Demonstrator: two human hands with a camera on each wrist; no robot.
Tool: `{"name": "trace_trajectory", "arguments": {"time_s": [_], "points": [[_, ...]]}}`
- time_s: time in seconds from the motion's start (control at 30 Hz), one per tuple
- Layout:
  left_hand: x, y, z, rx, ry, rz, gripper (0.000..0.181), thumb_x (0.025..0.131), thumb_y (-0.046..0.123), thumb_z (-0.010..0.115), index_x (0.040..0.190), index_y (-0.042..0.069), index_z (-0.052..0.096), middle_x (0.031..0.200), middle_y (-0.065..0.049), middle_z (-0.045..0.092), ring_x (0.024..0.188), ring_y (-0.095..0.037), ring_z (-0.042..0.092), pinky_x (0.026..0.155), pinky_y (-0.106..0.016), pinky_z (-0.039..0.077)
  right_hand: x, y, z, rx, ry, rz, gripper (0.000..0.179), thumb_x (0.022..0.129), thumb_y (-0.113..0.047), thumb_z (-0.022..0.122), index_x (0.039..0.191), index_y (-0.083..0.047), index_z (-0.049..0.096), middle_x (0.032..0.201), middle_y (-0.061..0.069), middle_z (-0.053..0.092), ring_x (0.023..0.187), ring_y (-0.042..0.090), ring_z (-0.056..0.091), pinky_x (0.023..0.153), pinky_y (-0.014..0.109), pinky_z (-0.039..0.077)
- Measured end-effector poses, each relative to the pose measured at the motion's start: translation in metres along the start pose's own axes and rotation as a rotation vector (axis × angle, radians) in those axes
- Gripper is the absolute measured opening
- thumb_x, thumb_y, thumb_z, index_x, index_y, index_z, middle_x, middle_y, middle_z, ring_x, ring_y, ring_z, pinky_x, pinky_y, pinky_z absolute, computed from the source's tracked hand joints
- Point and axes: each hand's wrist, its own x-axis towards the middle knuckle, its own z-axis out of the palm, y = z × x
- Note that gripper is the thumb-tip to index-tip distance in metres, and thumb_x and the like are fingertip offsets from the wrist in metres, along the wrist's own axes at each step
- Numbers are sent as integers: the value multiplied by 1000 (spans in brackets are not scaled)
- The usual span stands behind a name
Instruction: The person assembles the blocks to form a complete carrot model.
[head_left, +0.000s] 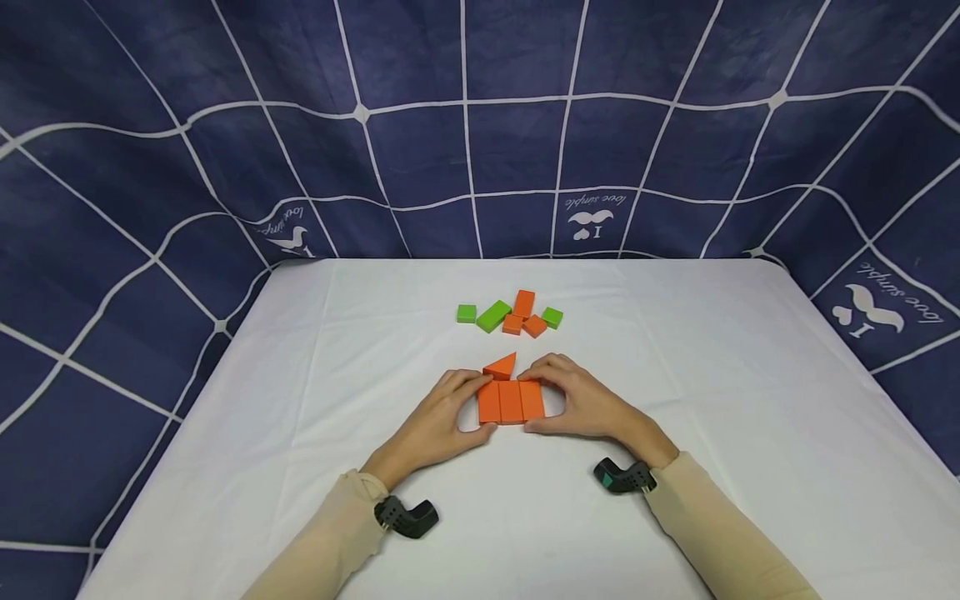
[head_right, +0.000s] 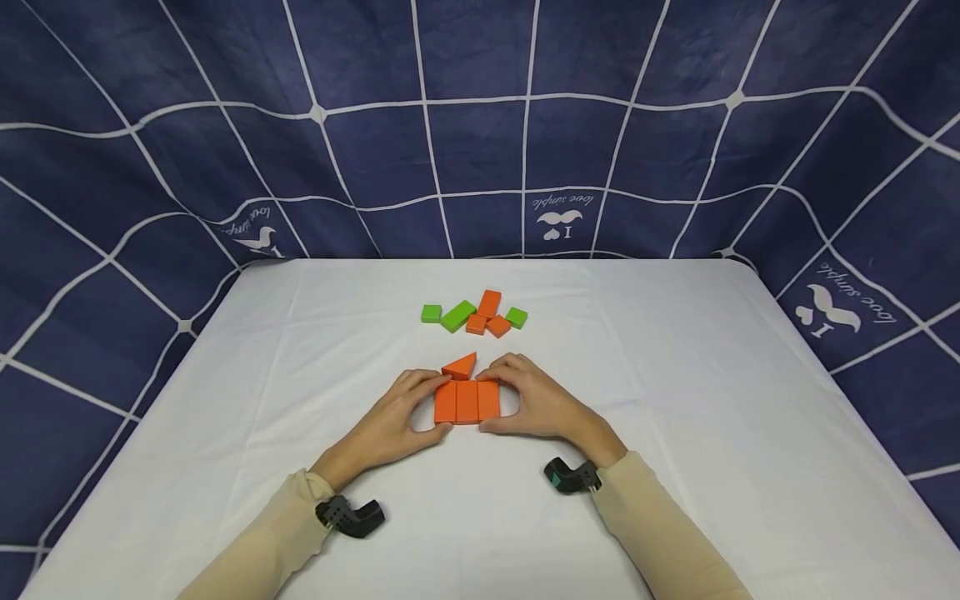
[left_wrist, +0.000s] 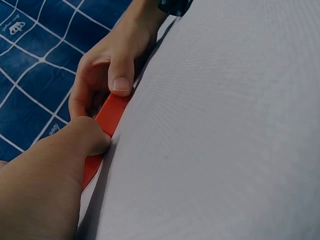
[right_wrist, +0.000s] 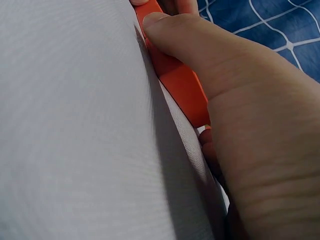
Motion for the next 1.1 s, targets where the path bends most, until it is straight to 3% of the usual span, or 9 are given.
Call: {"name": "trace_trajectory", "arguments": {"time_s": [0.17,0.37,0.47,0.77,1.1], "points": [[0,1,1,4,-1,-16,66,89,39,76,145,7,58,140,-4,57,133,-20,49,115,-40,45,0,1,-1,7,11,8,66,79,-49,88,136,-26,63,132,-11,58,119,10,52,106,40,49],[-2,1,1,10,4,-28,65,89,39,77,144,7,59,139,-4,57,132,-20,49,115,-40,45,6,3,-2,102,115,18,57,86,-30,85,137,-15,63,122,0,63,97,13,57,86,27,51],[-2,1,0,8,10,-30,65,89,39,76,144,8,59,140,-4,57,132,-20,49,115,-39,45,12,4,-4,121,182,18,48,90,-22,81,134,-10,64,117,5,66,93,16,60,83,27,53],[-1,0,1,13,25,-6,66,89,39,76,144,7,59,140,-5,57,131,-20,50,114,-39,45,33,13,-9,5,368,123,40,92,-14,78,129,-4,67,115,12,68,88,22,65,79,35,57],[-2,0,0,0,31,4,62,91,40,74,143,9,59,139,-2,57,131,-18,50,114,-39,45,50,21,-11,-39,397,243,43,92,-13,76,132,0,65,119,17,66,92,27,64,83,39,57]]}}
